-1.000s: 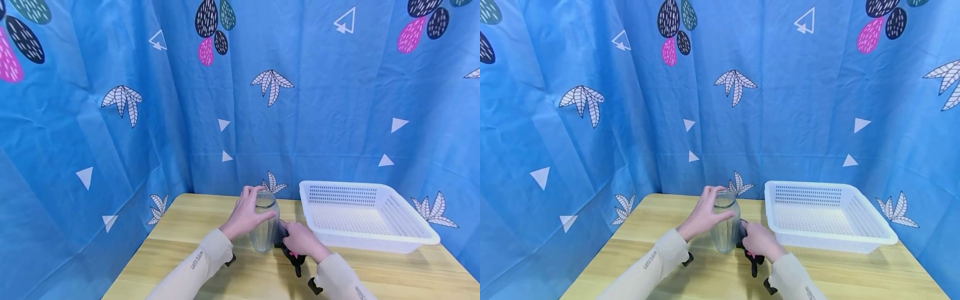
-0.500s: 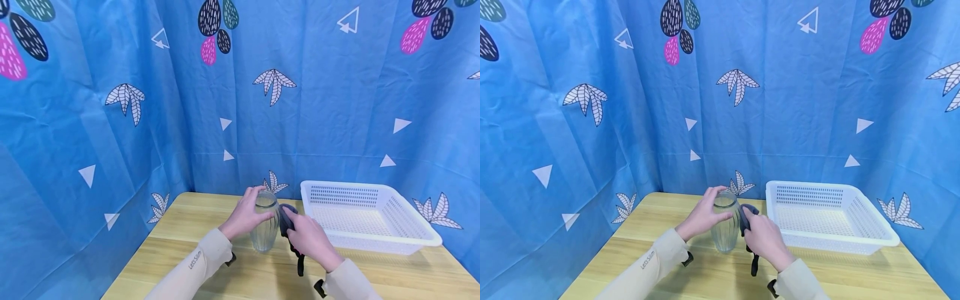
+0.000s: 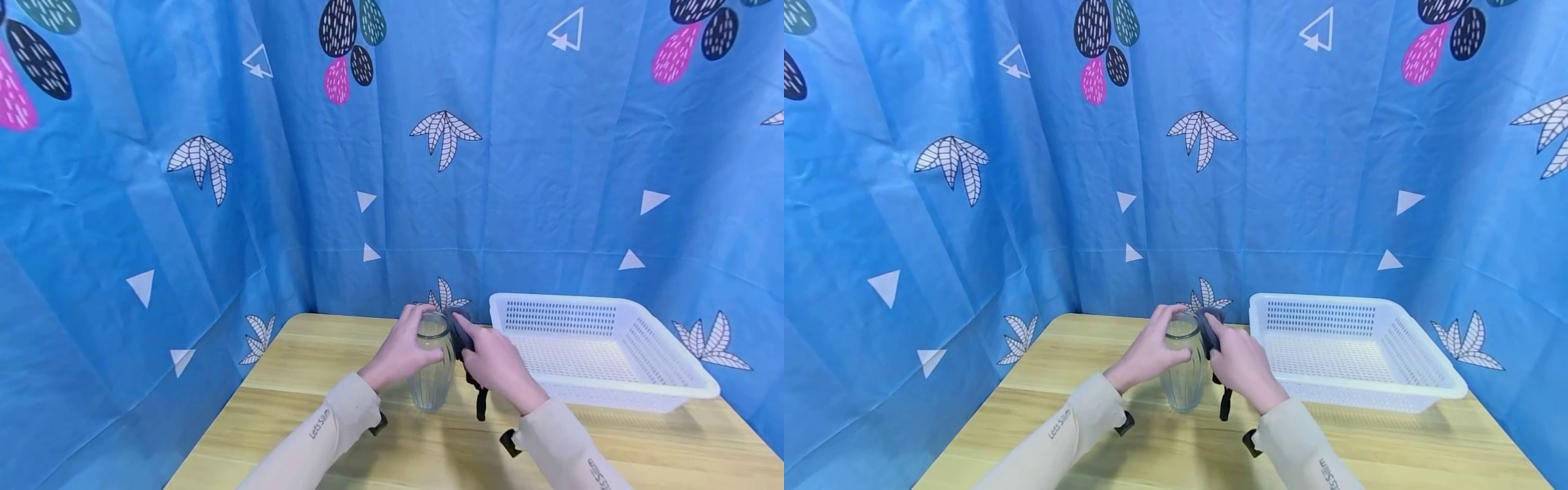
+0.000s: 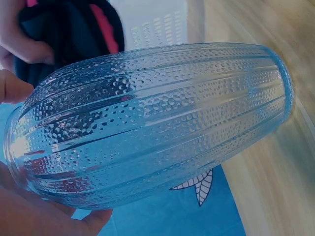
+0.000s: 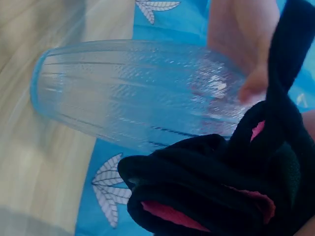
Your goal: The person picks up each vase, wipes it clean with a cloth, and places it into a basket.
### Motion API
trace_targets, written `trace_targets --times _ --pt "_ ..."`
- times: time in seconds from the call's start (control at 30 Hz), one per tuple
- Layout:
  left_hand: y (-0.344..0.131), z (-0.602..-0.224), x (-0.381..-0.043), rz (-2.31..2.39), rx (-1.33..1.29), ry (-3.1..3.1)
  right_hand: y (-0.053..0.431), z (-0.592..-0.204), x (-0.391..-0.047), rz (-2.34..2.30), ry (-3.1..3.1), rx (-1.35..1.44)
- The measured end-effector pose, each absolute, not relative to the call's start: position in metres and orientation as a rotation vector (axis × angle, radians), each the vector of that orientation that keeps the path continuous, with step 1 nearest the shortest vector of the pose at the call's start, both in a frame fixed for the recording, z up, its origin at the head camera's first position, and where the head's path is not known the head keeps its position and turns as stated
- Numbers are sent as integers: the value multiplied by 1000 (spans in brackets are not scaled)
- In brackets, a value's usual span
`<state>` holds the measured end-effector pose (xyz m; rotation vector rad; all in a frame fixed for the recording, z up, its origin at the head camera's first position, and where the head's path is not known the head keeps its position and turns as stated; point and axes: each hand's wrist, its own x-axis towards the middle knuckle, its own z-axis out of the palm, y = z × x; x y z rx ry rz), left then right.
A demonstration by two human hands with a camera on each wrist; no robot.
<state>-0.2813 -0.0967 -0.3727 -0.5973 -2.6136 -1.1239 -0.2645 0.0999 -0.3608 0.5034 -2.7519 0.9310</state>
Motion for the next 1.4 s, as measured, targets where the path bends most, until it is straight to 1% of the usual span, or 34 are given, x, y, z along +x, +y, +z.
trace_targets --times 0.1,0.27,0.4,0.53,0.67,0.87,1.03,1.23,1.4 --pt "-97 -374 -282 -1132 -593 -2614 101 -371 -271 1032 -2818 515" --pt "-99 -379 -283 -1144 -584 -2613 103 -399 -280 1163 -2900 573" --pt "-100 -380 -282 -1100 -585 -2625 104 -418 -281 1174 -2921 658" --pt "-100 -378 -280 -1016 -554 -2635 104 -425 -276 1106 -2923 687" --pt "-100 -378 -280 -957 -533 -2636 105 -418 -265 1078 -2917 625" --pt "-102 -379 -283 -932 -530 -2629 107 -393 -248 1129 -2874 466" --pt "-101 -377 -282 -977 -554 -2630 107 -372 -241 1073 -2768 447" --pt "-99 -376 -282 -1111 -607 -2612 104 -360 -247 931 -2640 478" --pt "-98 -375 -282 -1157 -639 -2583 101 -363 -261 889 -2691 490"
